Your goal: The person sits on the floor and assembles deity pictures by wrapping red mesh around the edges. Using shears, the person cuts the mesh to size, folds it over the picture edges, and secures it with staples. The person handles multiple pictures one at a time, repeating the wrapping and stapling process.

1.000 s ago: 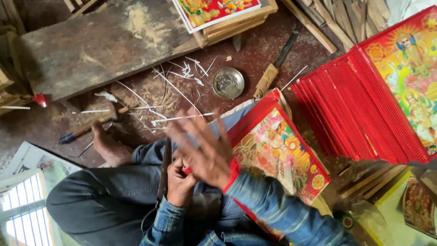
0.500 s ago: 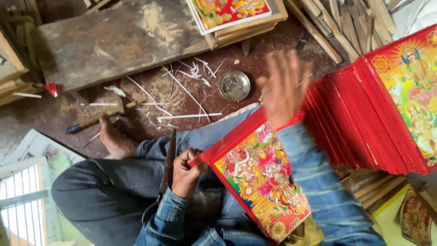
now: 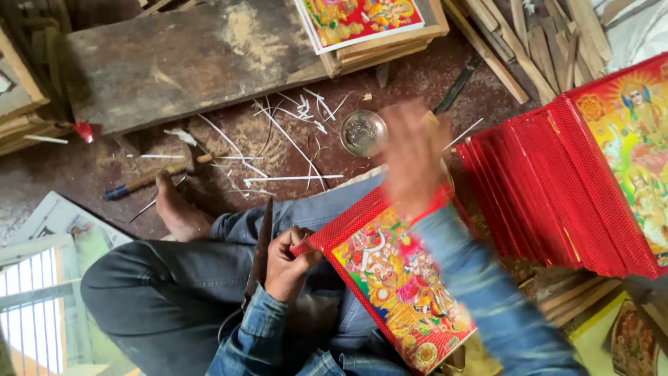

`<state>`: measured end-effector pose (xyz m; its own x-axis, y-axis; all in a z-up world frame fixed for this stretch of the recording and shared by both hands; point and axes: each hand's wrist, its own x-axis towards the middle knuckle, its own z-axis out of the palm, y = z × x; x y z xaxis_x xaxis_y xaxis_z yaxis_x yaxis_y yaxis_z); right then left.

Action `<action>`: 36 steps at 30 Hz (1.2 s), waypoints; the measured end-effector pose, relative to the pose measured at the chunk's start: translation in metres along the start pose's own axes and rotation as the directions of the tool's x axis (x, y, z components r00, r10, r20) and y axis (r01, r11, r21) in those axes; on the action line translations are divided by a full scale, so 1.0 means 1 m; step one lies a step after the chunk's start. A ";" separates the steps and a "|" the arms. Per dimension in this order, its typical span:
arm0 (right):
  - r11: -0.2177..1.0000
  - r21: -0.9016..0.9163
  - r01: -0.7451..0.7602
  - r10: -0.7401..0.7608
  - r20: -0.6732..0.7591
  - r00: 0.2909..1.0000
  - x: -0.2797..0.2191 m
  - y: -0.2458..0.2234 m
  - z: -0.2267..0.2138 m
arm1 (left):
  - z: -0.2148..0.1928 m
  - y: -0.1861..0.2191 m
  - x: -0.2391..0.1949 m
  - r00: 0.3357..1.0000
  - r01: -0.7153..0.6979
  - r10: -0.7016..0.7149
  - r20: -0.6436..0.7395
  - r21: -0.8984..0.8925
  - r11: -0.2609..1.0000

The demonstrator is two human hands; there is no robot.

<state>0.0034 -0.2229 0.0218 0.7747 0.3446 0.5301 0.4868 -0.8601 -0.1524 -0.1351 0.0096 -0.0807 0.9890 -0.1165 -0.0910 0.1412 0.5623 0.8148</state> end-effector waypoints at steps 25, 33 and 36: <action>0.054 0.530 -0.846 0.895 0.350 0.276 -0.184 0.055 -0.094 | 0.047 0.012 0.180 0.855 0.395 -0.412 0.314 0.119 0.911; 0.765 0.420 -0.488 0.493 0.107 0.864 -0.067 0.038 -0.112 | 0.040 0.013 0.171 0.824 0.339 -0.402 0.399 0.221 0.914; 0.774 0.505 -0.382 0.054 0.547 0.835 0.010 0.042 -0.071 | 0.036 0.032 0.167 0.831 0.363 -0.430 0.352 0.243 0.900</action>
<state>0.0027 -0.2824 0.0795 0.8943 0.4469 -0.0221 0.2850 -0.6071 -0.7418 0.0325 -0.0210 -0.0496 0.7460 -0.6269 -0.2246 0.4751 0.2648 0.8392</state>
